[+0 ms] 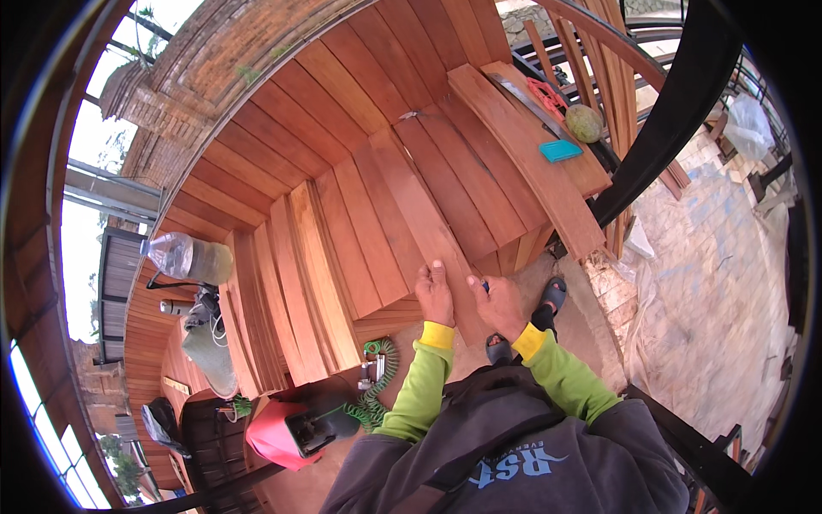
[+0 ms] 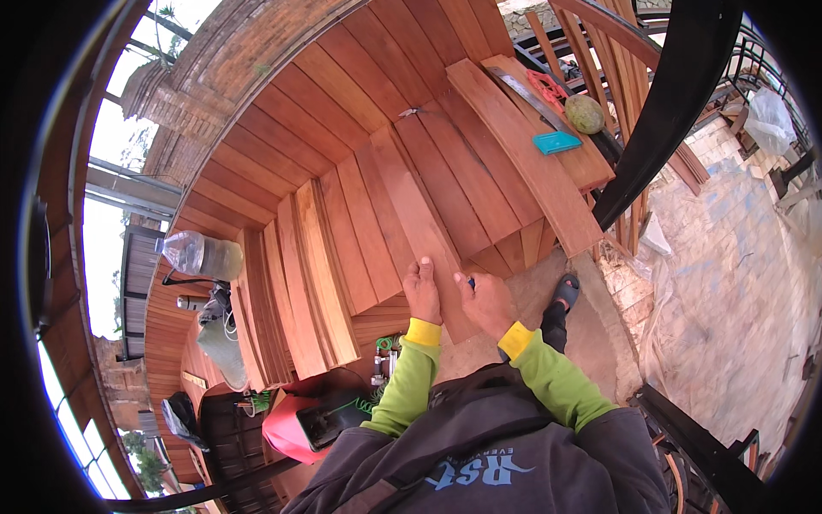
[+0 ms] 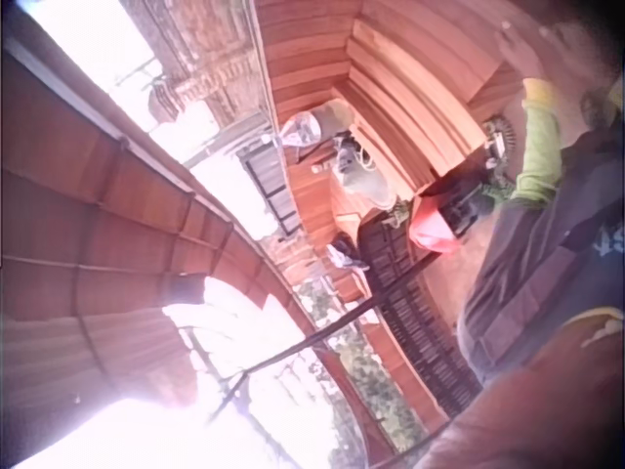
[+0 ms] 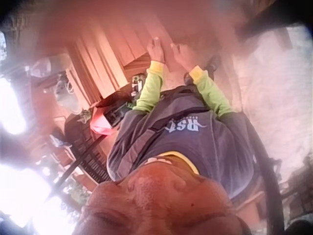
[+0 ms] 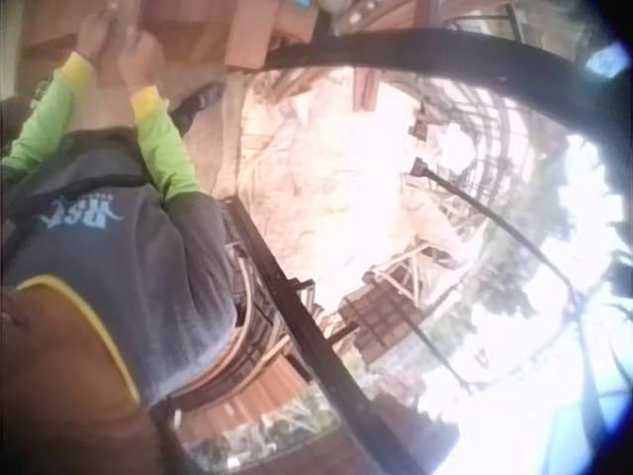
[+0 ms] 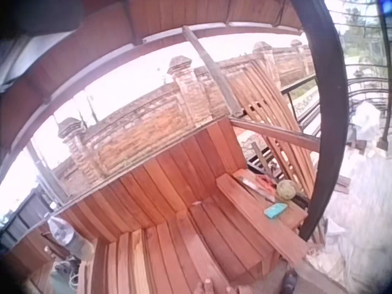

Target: The person installs wooden planks onto a curved wooden structure, likely a bench or seating area. They repeatedly pick up planks, align them with existing ones, and use a small tool to mark or adjust the wood. The person works methodically along the curve, ensuring each plank fits snugly.

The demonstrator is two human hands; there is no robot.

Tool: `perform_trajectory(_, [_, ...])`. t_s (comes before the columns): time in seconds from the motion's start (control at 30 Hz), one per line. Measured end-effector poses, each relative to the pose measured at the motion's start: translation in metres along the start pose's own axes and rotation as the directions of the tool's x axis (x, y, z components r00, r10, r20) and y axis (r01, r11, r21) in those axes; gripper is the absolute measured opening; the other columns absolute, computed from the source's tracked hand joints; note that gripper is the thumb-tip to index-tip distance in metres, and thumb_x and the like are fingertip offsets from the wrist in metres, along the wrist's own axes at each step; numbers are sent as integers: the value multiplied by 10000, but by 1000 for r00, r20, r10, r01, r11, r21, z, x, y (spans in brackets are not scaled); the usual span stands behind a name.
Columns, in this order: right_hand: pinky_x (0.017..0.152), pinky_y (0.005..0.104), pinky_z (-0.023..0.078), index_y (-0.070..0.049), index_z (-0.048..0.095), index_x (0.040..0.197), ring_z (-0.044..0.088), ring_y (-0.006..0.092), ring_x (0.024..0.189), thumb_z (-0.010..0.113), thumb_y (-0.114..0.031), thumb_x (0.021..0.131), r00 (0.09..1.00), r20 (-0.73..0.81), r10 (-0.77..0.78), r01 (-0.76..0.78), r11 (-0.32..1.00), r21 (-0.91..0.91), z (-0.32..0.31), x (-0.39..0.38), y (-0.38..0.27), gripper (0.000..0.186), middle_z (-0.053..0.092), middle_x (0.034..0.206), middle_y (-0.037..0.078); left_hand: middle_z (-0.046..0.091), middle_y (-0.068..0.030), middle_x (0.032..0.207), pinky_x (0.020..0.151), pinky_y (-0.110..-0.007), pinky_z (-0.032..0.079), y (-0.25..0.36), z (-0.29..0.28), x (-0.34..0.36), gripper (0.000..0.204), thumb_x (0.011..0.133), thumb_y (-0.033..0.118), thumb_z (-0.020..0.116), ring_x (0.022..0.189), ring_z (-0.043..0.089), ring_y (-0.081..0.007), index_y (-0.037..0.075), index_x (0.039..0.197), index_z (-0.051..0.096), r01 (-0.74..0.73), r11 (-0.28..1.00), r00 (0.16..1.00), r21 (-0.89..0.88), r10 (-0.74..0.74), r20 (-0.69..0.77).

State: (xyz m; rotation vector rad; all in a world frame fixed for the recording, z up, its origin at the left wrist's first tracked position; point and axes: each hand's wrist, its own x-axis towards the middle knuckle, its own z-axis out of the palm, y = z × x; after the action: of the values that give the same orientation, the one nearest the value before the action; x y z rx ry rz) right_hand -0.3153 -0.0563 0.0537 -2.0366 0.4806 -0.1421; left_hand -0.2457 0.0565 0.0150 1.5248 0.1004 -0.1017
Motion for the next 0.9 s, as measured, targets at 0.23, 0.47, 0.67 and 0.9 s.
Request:
perform_trajectory(0.23, [545, 469, 437, 19, 588, 747, 572, 437, 629, 539, -321, 883, 999, -19, -32, 34, 995, 94, 0, -1, 9, 370, 569, 640, 247, 596, -18, 805, 652, -244, 448, 3, 10, 35, 214, 942, 216, 537, 711, 522, -89, 10, 899, 574, 3, 993, 1000, -115, -1, 23])
perform_trajectory(0.47, [655, 384, 482, 15, 422, 1293, 613, 371, 748, 612, -191, 835, 987, 13, -157, 148, 953, 264, -8, -40, 13, 536, 613, 913, 250, 627, -51, 872, 690, -253, 473, 5, 7, 45, 222, 937, 199, 545, 773, 564, -113, -19, 942, 589, 6, 995, 1000, -101, -4, 20])
perform_trajectory(0.67, [728, 424, 480, 19, 350, 1349, 587, 399, 860, 600, -82, 800, 905, -27, -424, 425, 899, 105, -8, -36, 31, 612, 587, 1016, 240, 632, -48, 829, 650, -252, 477, 5, 10, 50, 216, 921, 204, 576, 710, 569, -111, -3, 864, 599, 16, 990, 1000, -142, -18, -15])
perform_trajectory(0.9, [720, 409, 490, 29, 405, 1315, 593, 366, 811, 622, -23, 755, 880, -20, -474, 475, 879, 43, -6, -35, 40, 602, 600, 902, 200, 631, -50, 835, 649, -253, 483, 2, 8, 49, 198, 921, 190, 575, 713, 572, -116, -4, 883, 591, 23, 991, 1000, -131, -24, -4])
